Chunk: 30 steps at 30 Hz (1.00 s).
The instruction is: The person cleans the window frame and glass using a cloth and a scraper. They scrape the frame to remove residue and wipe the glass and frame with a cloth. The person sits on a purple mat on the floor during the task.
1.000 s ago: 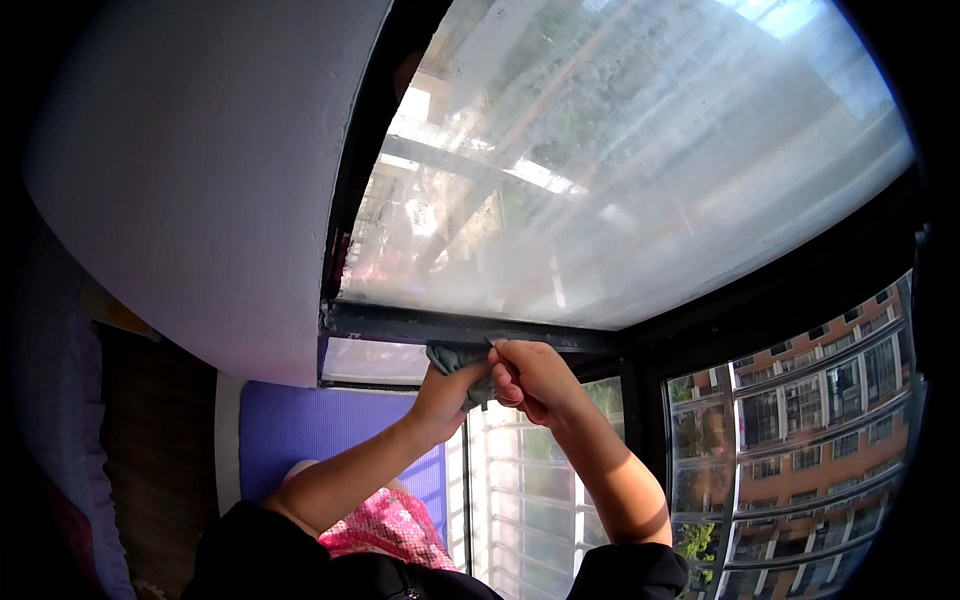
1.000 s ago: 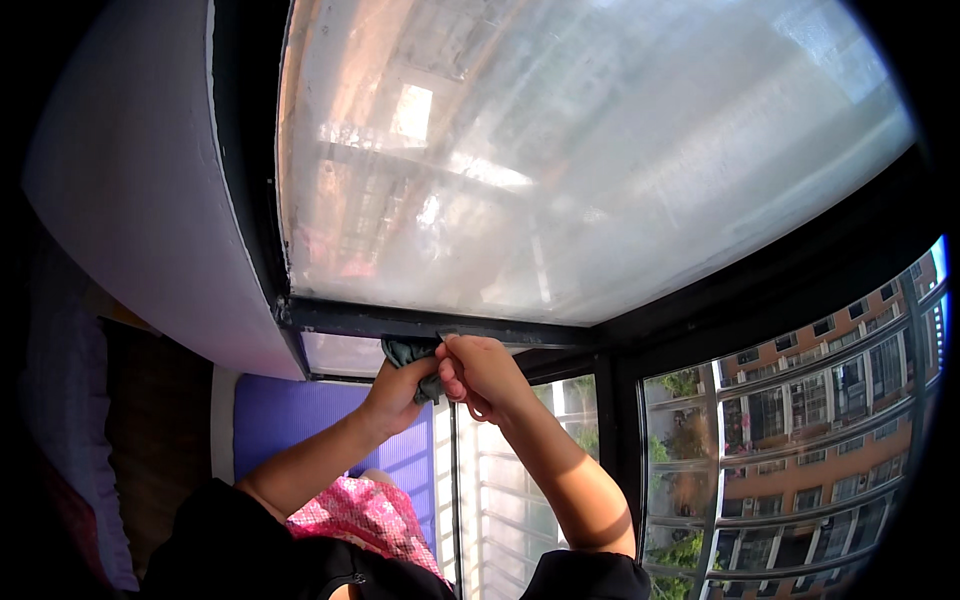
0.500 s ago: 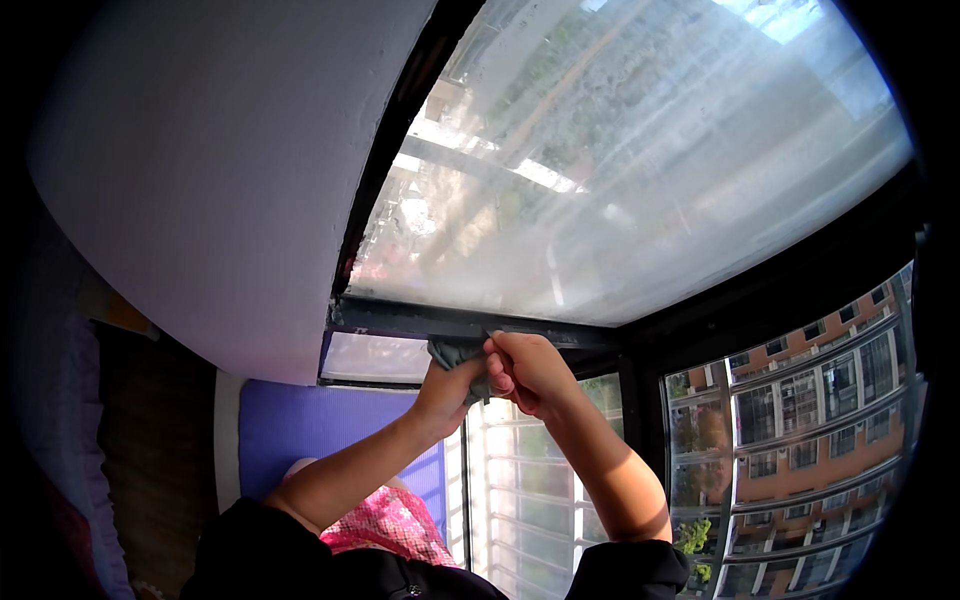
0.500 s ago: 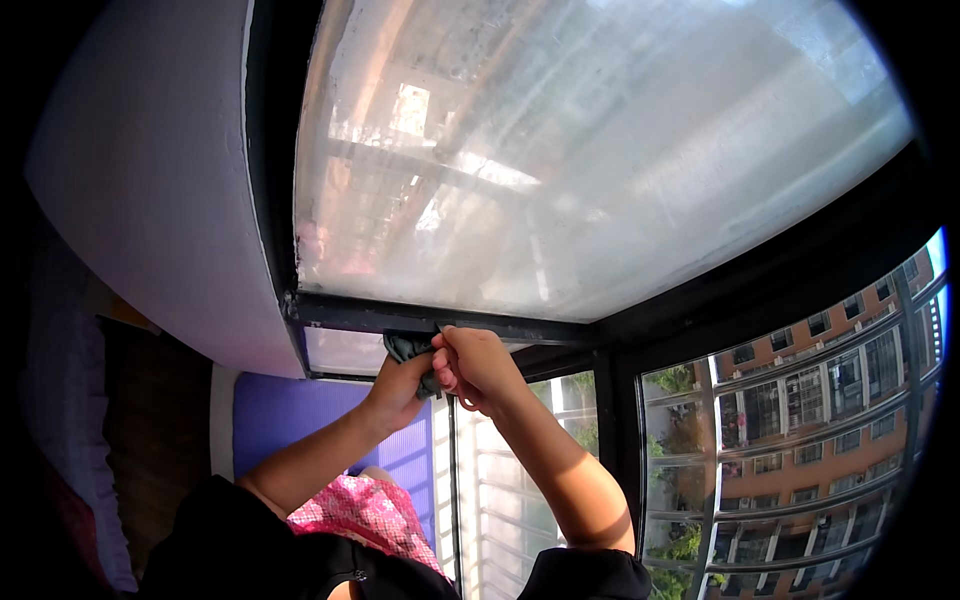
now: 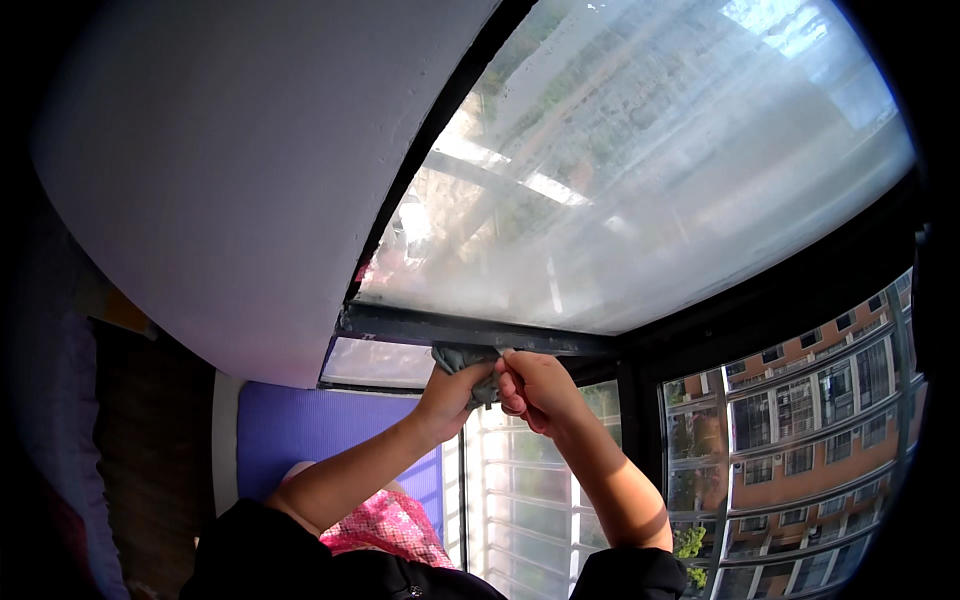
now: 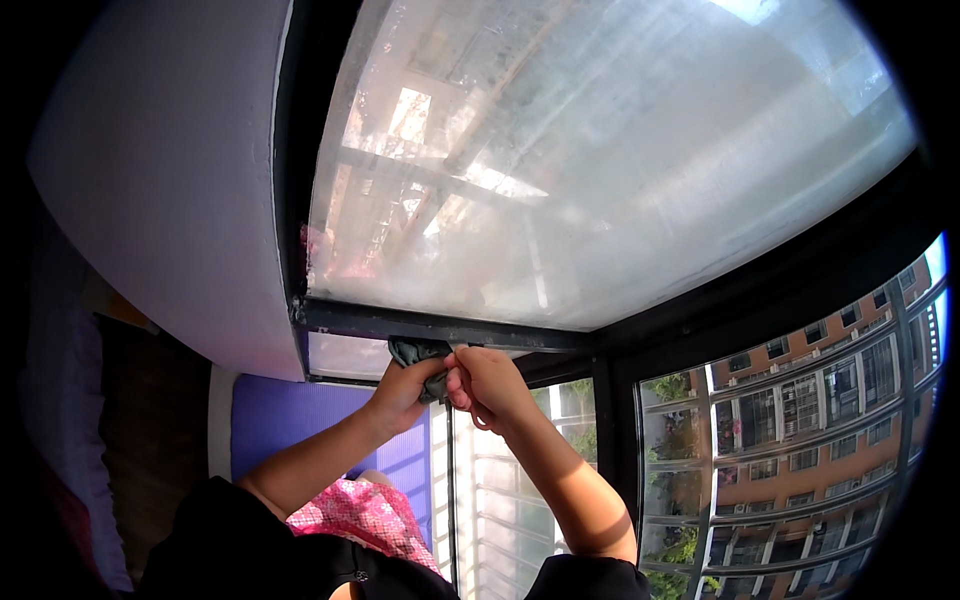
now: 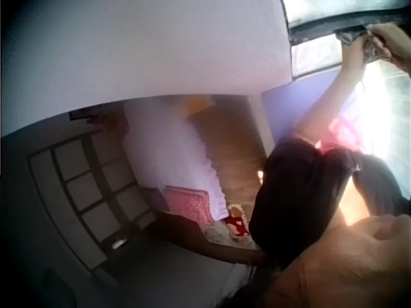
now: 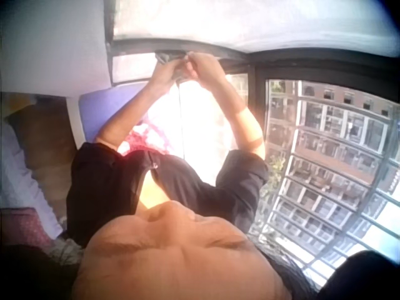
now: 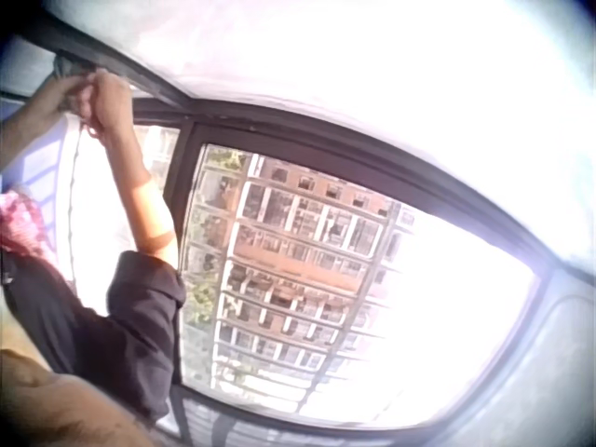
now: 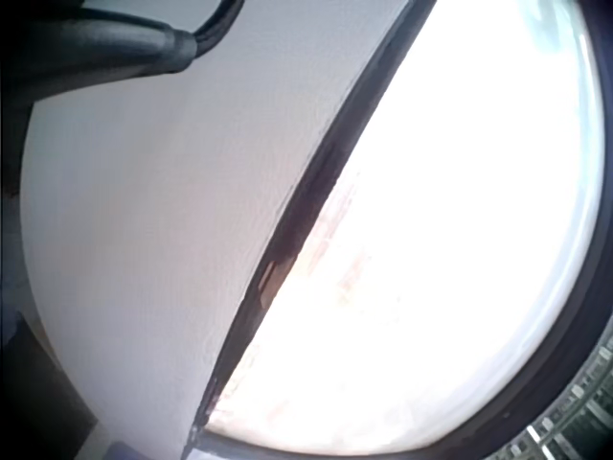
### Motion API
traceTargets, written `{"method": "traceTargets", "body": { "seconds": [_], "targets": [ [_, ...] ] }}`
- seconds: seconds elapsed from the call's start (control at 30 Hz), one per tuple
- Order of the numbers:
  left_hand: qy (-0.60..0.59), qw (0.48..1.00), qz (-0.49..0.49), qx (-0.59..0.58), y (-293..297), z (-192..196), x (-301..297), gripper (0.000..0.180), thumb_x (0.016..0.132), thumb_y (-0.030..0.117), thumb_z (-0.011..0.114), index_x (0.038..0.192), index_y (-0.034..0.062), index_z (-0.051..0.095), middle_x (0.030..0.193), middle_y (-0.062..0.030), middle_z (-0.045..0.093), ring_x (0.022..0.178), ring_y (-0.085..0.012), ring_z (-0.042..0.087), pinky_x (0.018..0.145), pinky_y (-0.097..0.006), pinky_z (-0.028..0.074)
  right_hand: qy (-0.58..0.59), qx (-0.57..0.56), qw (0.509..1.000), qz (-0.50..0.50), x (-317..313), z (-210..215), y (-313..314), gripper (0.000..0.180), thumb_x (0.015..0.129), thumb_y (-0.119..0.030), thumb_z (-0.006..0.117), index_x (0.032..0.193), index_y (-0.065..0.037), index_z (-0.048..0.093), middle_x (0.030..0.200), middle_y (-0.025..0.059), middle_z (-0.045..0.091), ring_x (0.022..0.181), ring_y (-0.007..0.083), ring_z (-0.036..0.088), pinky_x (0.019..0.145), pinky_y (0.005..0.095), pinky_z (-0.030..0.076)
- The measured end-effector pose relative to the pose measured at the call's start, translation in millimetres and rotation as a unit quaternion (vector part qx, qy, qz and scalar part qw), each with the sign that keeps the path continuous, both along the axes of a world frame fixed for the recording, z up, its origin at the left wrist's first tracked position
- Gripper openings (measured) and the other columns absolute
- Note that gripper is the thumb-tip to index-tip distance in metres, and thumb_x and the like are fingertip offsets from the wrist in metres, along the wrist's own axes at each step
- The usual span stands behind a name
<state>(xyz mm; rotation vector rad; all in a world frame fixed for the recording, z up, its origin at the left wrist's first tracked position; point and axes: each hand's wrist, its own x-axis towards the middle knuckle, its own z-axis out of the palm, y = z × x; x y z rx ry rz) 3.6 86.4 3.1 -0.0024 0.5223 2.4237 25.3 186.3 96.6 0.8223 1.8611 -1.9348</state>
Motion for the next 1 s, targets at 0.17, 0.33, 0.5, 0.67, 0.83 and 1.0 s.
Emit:
{"method": "traceTargets", "body": {
  "seconds": [0.17,0.33,0.5,0.67,0.83,1.0],
  "targets": [
    [0.005,1.0,-0.001,0.01,0.7,-10.4,-1.3,0.007,0.082,0.003,0.05,0.085,0.005,0.057,0.069,-0.0023,0.059,0.061,-0.0125,0.058,0.057,-0.026,0.048,-0.001,0.009,1.0,-0.003,-1.9,7.8,-11.1,0.023,0.091,-0.016,0.038,0.076,0.0,0.048,0.05,0.0035,0.045,0.038,0.0104,0.037,0.036,0.023,0.03],
    [0.009,0.998,-0.017,0.063,1.3,-6.8,-0.4,0.006,0.083,0.0,0.049,0.082,0.0034,0.054,0.07,-0.0031,0.058,0.06,-0.0125,0.058,0.059,-0.024,0.049,-0.008,-0.002,1.0,0.02,-4.1,-1.6,0.8,0.023,0.09,-0.017,0.039,0.077,-0.001,0.048,0.05,0.0036,0.045,0.038,0.0105,0.037,0.033,0.0226,0.028],
    [0.029,0.996,-0.025,0.085,-1.9,-6.9,-1.9,0.008,0.084,0.002,0.049,0.077,0.0037,0.052,0.065,-0.0027,0.056,0.056,-0.0131,0.057,0.055,-0.025,0.049,-0.02,0.033,0.999,0.008,-7.1,9.7,-17.3,0.023,0.09,-0.018,0.039,0.077,-0.001,0.048,0.05,0.0035,0.044,0.038,0.0105,0.037,0.032,0.0216,0.026],
    [0.021,0.997,-0.007,0.072,-0.1,-4.7,0.9,0.01,0.084,0.002,0.047,0.075,0.0037,0.052,0.063,-0.0028,0.055,0.056,-0.0132,0.057,0.054,-0.025,0.049,-0.01,0.025,1.0,0.01,-7.4,3.3,-12.0,0.023,0.09,-0.017,0.039,0.077,-0.001,0.048,0.049,0.0036,0.044,0.037,0.0106,0.036,0.032,0.022,0.026],
    [0.04,0.996,-0.024,0.075,-2.2,-5.4,1.1,0.01,0.084,0.002,0.048,0.076,0.0044,0.052,0.064,-0.0018,0.056,0.057,-0.0122,0.057,0.054,-0.024,0.049,-0.015,0.016,1.0,0.009,-4.3,4.3,-13.0,0.023,0.09,-0.017,0.039,0.076,-0.001,0.048,0.049,0.0035,0.043,0.037,0.0105,0.036,0.032,0.0225,0.026],
    [0.023,0.997,-0.013,0.073,-0.4,-8.5,1.4,0.008,0.083,0.001,0.049,0.078,0.0054,0.052,0.066,-0.0015,0.056,0.059,-0.012,0.058,0.056,-0.024,0.049,-0.024,0.023,0.999,-0.003,-9.0,6.1,-16.9,0.022,0.09,-0.016,0.039,0.076,0.0,0.048,0.048,0.0031,0.043,0.037,0.0103,0.036,0.031,0.0224,0.025]
  ]
}}
